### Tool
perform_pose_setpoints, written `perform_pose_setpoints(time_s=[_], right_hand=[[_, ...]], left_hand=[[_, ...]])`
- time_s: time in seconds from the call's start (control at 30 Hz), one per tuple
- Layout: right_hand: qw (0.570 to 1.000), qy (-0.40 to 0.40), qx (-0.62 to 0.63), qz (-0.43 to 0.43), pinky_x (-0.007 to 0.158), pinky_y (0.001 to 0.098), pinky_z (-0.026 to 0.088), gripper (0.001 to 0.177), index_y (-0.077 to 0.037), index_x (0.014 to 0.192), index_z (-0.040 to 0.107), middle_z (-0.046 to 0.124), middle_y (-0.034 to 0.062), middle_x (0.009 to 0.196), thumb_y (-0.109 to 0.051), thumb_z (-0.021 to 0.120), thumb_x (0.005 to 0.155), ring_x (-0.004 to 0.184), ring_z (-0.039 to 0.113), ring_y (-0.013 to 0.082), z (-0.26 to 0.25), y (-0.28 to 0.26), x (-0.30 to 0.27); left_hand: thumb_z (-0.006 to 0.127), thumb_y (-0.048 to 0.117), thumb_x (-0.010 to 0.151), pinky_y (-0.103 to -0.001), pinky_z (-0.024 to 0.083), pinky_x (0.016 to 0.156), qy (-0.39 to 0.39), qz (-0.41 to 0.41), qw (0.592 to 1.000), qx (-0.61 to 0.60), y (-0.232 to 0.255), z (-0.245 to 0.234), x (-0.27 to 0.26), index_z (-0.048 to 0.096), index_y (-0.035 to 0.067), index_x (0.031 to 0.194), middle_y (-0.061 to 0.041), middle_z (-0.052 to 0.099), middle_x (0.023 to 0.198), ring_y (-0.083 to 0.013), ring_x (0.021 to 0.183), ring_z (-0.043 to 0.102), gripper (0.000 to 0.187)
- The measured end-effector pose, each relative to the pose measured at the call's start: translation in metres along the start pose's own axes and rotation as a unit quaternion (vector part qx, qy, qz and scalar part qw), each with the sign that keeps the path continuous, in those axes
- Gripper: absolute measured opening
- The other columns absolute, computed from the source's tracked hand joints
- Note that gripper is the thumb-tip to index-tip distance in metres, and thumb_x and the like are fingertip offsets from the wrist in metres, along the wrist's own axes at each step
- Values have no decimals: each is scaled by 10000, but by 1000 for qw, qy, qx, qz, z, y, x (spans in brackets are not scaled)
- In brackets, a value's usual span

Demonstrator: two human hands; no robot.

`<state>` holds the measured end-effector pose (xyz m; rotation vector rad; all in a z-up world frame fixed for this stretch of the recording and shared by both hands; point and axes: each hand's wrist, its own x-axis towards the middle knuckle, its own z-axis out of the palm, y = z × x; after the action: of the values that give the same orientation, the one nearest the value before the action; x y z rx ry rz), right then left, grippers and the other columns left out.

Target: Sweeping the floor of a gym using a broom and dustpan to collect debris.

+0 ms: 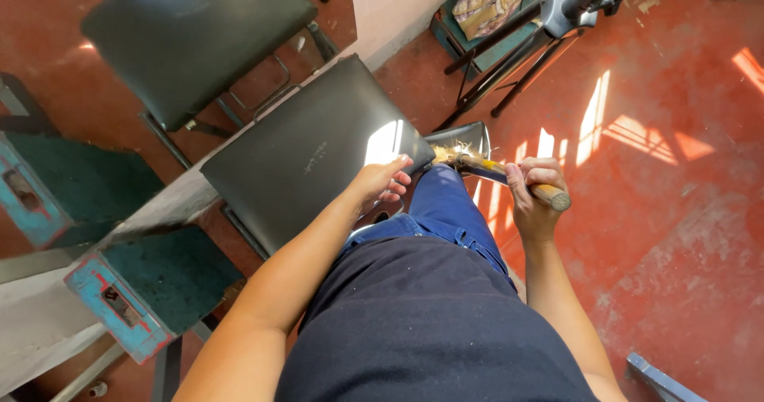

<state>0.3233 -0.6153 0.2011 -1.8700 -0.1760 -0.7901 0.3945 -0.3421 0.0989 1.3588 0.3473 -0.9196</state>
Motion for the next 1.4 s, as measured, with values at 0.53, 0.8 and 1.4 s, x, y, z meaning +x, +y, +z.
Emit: perform_pose_setpoints(time_s=[0.53, 0.8, 1.4], right_hand=[[1000, -10, -9, -7, 696, 387, 505, 381, -41, 700, 513, 610, 143, 797, 103, 793, 916, 698, 601, 254, -20, -26, -46], [1000, -15, 20, -8, 656, 403, 530, 307, -31, 698, 545, 611, 133, 778, 130, 747, 867, 660, 615, 271, -52, -42, -93], [990, -99, 77, 62, 744, 422, 549, 247, -60, 738, 589, 603, 143, 869, 24, 783, 866, 766, 674, 308, -214, -78, -246]], left_hand=[[615, 372, 1006, -208, 636, 549, -9, -51, 998, -22, -51, 57, -59, 677, 146, 1255, -57, 712, 885, -119, 672, 700, 342], [665, 375, 982, -238, 600, 502, -112, 32, 992, 36, -75, 136, -38, 671, 159, 1275, -95, 701, 828, -115, 607, 652, 364], [684, 421, 920, -272, 522, 358, -82, -81, 993, -16, -238, 318, -110, 681, 310, 1287, -86, 600, 603, -171, 467, 598, 383]])
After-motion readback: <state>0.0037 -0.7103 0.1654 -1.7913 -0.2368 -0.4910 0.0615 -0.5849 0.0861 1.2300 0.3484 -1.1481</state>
